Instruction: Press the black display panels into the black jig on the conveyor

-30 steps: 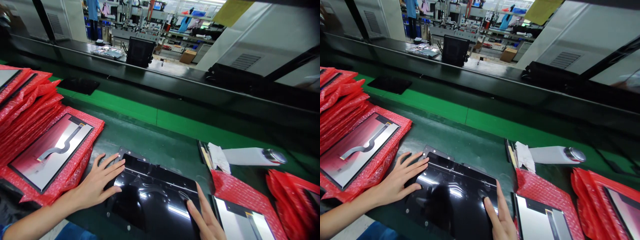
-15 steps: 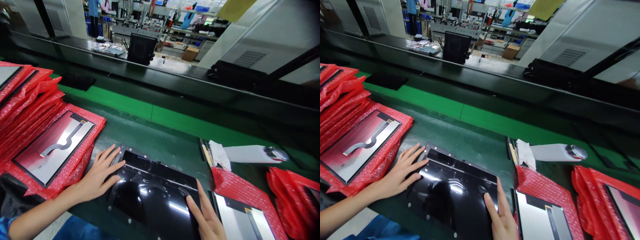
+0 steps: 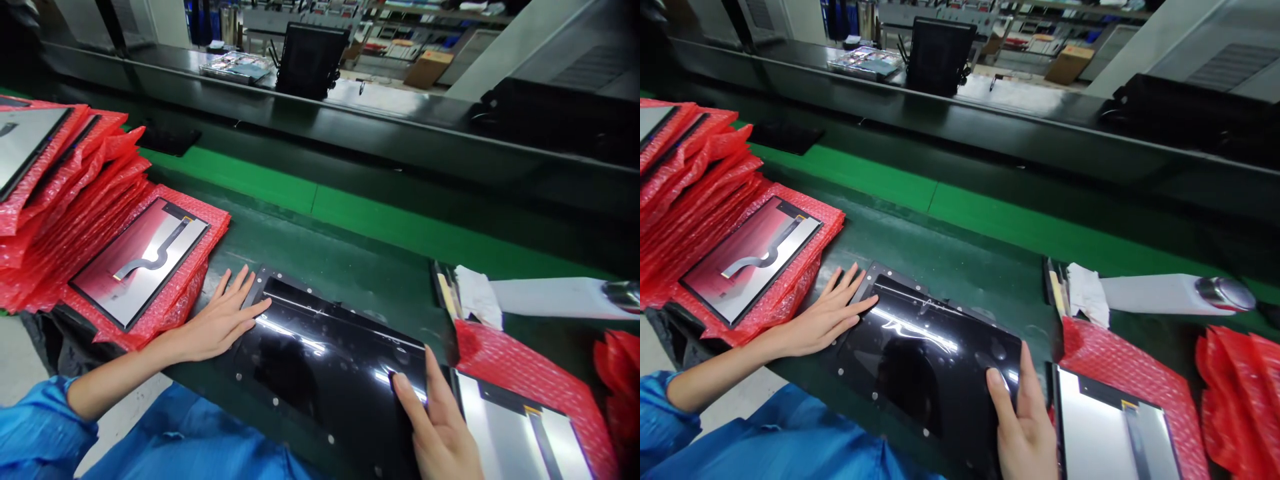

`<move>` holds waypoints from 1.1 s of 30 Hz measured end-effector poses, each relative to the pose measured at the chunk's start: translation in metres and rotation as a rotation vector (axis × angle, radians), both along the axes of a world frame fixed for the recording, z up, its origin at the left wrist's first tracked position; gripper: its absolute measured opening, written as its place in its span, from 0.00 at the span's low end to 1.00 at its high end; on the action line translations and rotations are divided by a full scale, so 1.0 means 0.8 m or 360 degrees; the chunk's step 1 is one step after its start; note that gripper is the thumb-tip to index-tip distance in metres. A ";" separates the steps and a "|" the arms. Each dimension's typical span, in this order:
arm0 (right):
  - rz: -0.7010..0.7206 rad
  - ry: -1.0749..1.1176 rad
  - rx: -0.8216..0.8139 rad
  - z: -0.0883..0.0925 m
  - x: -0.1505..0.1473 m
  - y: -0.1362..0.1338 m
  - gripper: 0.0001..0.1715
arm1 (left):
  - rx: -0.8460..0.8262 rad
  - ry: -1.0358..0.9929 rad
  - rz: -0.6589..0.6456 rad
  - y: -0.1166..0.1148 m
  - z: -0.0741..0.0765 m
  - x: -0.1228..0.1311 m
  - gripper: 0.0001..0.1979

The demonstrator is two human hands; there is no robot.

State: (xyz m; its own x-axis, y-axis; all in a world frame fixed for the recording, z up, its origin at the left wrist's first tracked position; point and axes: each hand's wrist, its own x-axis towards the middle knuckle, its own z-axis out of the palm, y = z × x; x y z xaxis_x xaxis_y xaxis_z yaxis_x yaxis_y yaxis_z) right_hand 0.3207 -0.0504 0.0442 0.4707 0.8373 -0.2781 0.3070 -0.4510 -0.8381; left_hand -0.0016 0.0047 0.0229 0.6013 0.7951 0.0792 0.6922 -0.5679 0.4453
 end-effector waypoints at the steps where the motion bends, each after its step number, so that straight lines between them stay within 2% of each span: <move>1: 0.0011 -0.0019 0.0005 0.002 -0.002 -0.001 0.52 | 0.0005 0.0018 -0.0010 0.000 0.001 0.000 0.26; 8: 0.0075 -0.0136 0.0117 0.004 -0.005 -0.007 0.46 | -0.0014 0.0160 -0.0182 0.011 0.018 -0.006 0.29; 13: 0.0008 0.0035 0.0136 -0.002 -0.005 -0.008 0.45 | -0.0060 0.0183 -0.0330 0.017 0.030 -0.013 0.48; 15: -0.0026 0.0089 0.0181 -0.005 -0.004 -0.007 0.44 | -0.0064 0.0243 -0.0336 0.016 0.032 -0.013 0.51; 17: 0.0022 -0.0050 0.0263 -0.008 0.001 -0.006 0.40 | -0.0045 0.0340 -0.0327 0.015 0.033 -0.011 0.52; 21: 0.0330 -0.0584 0.0372 -0.008 0.020 -0.007 0.30 | 0.0100 0.0475 -0.0313 0.012 0.022 -0.011 0.53; 24: 0.0613 -0.0697 0.0344 -0.004 0.038 -0.005 0.22 | 0.0297 0.0411 -0.0305 0.016 0.003 -0.021 0.49; 27: 0.0742 -0.0794 0.0291 0.001 0.063 0.005 0.20 | 0.0481 0.0390 -0.0372 0.022 -0.014 -0.031 0.45; 30: 0.0784 -0.0742 0.0259 0.006 0.093 0.031 0.20 | 0.0603 0.0395 -0.0351 0.023 -0.021 -0.026 0.43; 33: 0.0907 -0.0452 0.0119 0.004 0.116 0.069 0.20 | 0.0662 0.0297 -0.0115 0.023 -0.018 0.000 0.40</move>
